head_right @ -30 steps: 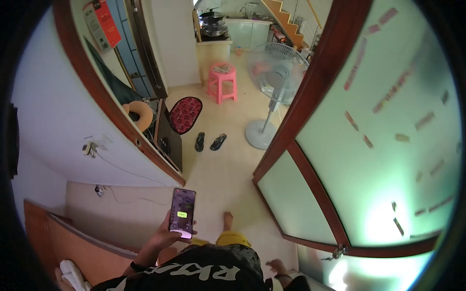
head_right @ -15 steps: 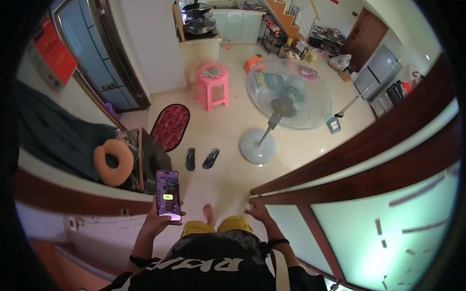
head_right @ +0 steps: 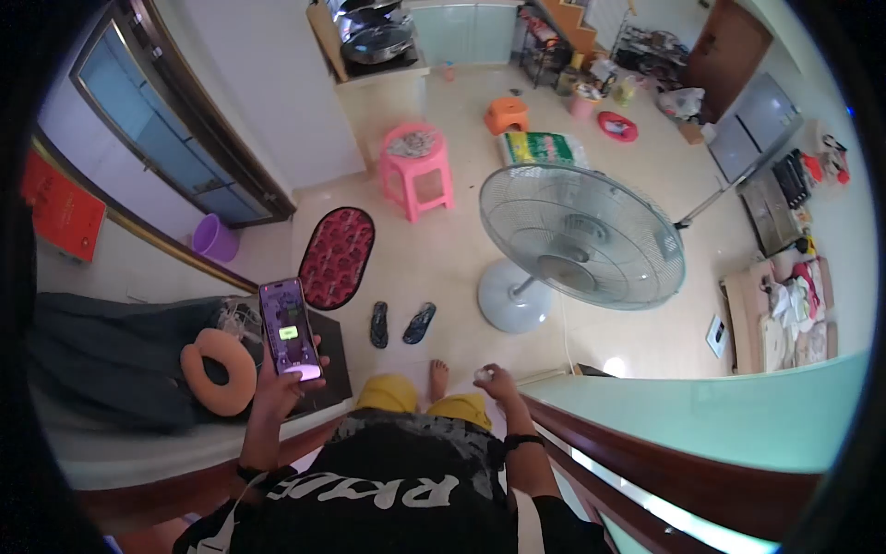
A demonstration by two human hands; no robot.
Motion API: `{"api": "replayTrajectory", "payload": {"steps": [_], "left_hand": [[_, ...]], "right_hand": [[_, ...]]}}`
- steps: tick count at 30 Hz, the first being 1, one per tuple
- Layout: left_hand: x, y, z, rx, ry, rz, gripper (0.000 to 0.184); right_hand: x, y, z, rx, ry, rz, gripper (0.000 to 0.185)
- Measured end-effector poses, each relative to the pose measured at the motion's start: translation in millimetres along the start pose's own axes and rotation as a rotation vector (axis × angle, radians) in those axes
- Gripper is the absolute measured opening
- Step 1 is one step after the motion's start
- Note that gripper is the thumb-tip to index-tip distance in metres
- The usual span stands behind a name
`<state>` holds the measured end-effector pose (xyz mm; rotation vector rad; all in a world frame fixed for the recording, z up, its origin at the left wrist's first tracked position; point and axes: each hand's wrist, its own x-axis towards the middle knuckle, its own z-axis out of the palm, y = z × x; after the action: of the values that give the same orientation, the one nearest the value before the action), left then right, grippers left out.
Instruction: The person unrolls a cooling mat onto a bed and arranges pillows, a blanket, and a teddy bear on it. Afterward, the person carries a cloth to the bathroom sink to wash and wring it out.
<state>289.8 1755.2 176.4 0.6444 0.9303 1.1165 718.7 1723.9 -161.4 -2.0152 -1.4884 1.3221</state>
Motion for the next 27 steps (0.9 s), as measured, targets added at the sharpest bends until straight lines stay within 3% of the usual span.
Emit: {"api": "replayTrajectory", "payload": {"steps": [3, 8, 11, 16, 27], "left_hand": [[16.3, 19.7, 9.5, 0.017, 0.071, 0.019, 0.088], [51.6, 33.9, 13.8, 0.045, 0.091, 0.067, 0.089], [74.7, 36.8, 12.0, -0.036, -0.014, 0.076, 0.094], [89.3, 40.4, 18.0, -0.031, -0.006, 0.089, 0.092], [74.2, 30.4, -11.8, -0.015, 0.218, 0.119, 0.094]], "right_hand": [[25.0, -19.4, -13.2, -0.074, 0.034, -0.089, 0.054], [50.1, -16.3, -32.1, 0.164, -0.052, 0.04, 0.056], [55.1, -14.0, -43.8, 0.164, -0.058, 0.18, 0.057], [47.7, -1.3, -57.0, 0.13, -0.087, 0.208, 0.057], [89.1, 9.0, -42.3, 0.025, -0.276, 0.191, 0.058]]}}
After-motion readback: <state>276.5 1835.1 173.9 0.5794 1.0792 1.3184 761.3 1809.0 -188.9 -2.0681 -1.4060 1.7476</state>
